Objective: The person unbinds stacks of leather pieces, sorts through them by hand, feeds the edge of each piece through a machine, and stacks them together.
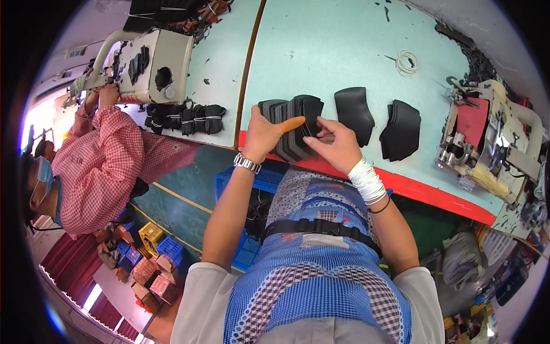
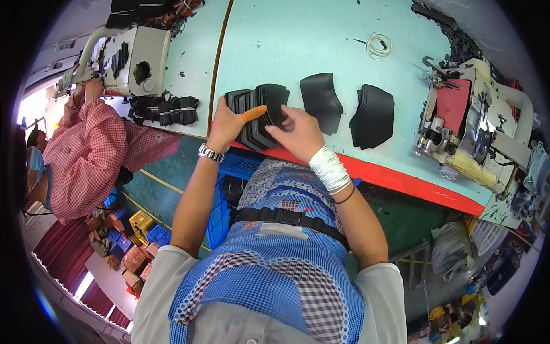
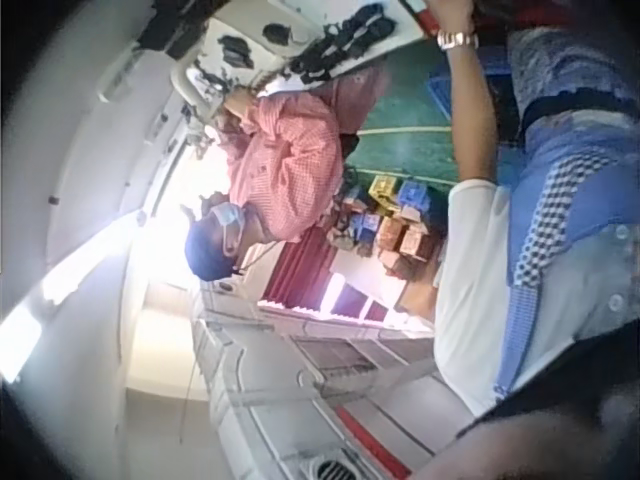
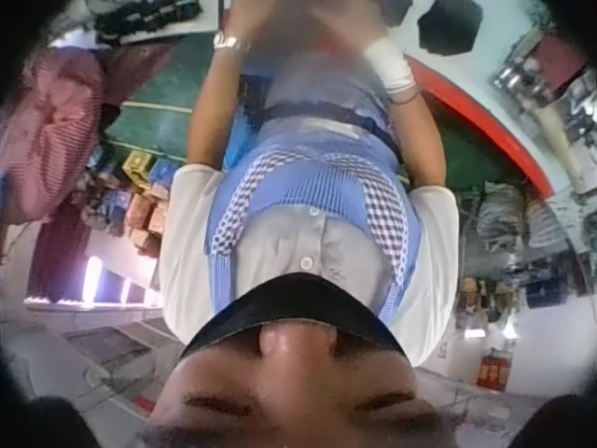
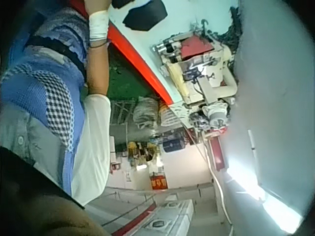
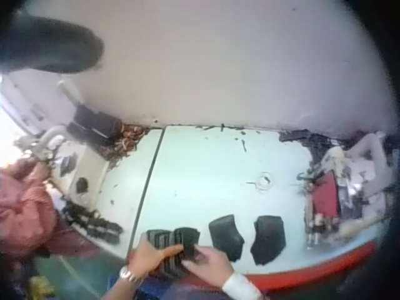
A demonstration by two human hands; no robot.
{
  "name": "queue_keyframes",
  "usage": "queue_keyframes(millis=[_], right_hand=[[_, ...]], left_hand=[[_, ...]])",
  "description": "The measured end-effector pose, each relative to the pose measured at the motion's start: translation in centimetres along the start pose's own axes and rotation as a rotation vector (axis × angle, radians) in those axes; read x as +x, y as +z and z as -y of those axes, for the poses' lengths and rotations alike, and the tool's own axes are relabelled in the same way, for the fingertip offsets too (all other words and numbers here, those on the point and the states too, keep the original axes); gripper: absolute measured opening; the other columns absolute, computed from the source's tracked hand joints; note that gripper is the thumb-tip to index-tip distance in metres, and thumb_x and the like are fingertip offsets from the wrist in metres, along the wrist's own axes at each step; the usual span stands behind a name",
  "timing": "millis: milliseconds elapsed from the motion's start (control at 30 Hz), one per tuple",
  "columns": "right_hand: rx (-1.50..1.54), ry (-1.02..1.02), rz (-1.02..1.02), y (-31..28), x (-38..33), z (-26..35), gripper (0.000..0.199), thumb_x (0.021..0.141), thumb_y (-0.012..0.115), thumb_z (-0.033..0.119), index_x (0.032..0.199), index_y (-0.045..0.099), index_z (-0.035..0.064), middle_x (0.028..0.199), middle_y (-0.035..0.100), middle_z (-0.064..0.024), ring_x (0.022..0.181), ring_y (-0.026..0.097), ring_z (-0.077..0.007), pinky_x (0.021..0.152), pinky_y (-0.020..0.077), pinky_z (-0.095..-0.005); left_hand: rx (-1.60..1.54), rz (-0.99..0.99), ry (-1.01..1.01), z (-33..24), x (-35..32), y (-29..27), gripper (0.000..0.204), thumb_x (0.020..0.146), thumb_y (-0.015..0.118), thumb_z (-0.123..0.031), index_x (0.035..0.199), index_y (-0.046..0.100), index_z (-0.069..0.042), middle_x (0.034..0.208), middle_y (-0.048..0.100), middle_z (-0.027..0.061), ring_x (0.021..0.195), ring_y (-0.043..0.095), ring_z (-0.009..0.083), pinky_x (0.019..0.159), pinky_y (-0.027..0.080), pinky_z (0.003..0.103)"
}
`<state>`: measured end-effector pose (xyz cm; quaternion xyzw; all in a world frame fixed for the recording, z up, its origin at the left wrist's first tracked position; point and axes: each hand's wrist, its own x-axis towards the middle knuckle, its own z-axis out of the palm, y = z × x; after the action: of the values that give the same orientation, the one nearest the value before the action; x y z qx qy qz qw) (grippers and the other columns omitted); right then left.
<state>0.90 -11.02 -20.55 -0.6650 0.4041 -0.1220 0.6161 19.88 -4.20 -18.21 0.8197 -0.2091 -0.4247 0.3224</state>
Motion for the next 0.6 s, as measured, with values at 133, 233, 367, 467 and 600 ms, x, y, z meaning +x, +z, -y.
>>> queue_keyframes(millis=[133, 233, 367, 467, 600], right_hand=[[0.028, -0.061, -0.075, -0.7, -0.2, -0.6, 0.031, 0.084, 0.065, 0.018, 0.104, 0.066, -0.005, 0.086, 0.066, -0.0211, 0.077, 0.067, -0.0322, 0.073, 0.0528, -0.036], [-0.215, -0.066, -0.175, -1.5, -0.9, 2.1, 0.016, 0.085, 0.062, 0.013, 0.089, 0.065, -0.0029, 0.08, 0.063, -0.0224, 0.075, 0.062, -0.0395, 0.07, 0.0502, -0.0414], [-0.457, -0.252, -0.669, -9.6, 0.0, 5.9, 0.011, 0.084, 0.065, 0.011, 0.084, 0.064, 0.0005, 0.075, 0.062, -0.0179, 0.069, 0.062, -0.0358, 0.062, 0.0486, -0.0419], [-1.045, -0.495, -1.16, -19.1, 3.8, 6.5, 0.005, 0.082, 0.065, 0.007, 0.086, 0.065, 0.0041, 0.08, 0.062, -0.0117, 0.075, 0.061, -0.0318, 0.063, 0.0491, -0.0406], [-1.229, -0.301, -0.956, -18.0, 6.4, 3.8, 0.007, 0.085, 0.061, 0.012, 0.09, 0.065, 0.0076, 0.084, 0.06, -0.0079, 0.08, 0.059, -0.0291, 0.063, 0.0508, -0.0407]], left_hand=[[-0.038, 0.024, 0.028, -0.6, 0.1, 0.1, 0.089, 0.06, 0.092, -0.041, 0.112, 0.042, 0.01, 0.102, 0.062, 0.0185, 0.093, 0.063, 0.0195, 0.075, 0.053, 0.032], [0.092, -0.024, 0.133, 1.5, 1.3, 0.5, 0.096, 0.058, 0.089, -0.052, 0.113, 0.041, 0.012, 0.1, 0.063, 0.022, 0.093, 0.064, 0.0279, 0.078, 0.051, 0.036], [0.155, -0.065, 0.143, 1.8, 0.1, -0.5, 0.087, 0.063, 0.088, -0.047, 0.114, 0.042, 0.007, 0.104, 0.064, 0.0227, 0.096, 0.065, 0.0315, 0.084, 0.05, 0.039], [0.178, -0.071, 0.19, 1.7, -0.1, -0.8, 0.088, 0.064, 0.087, -0.05, 0.112, 0.042, 0.008, 0.102, 0.065, 0.0242, 0.092, 0.065, 0.0331, 0.079, 0.051, 0.041], [0.299, -0.116, 0.129, 0.5, -0.9, -1.1, 0.092, 0.063, 0.085, -0.056, 0.112, 0.041, 0.009, 0.096, 0.066, 0.026, 0.087, 0.066, 0.0376, 0.075, 0.052, 0.043]])
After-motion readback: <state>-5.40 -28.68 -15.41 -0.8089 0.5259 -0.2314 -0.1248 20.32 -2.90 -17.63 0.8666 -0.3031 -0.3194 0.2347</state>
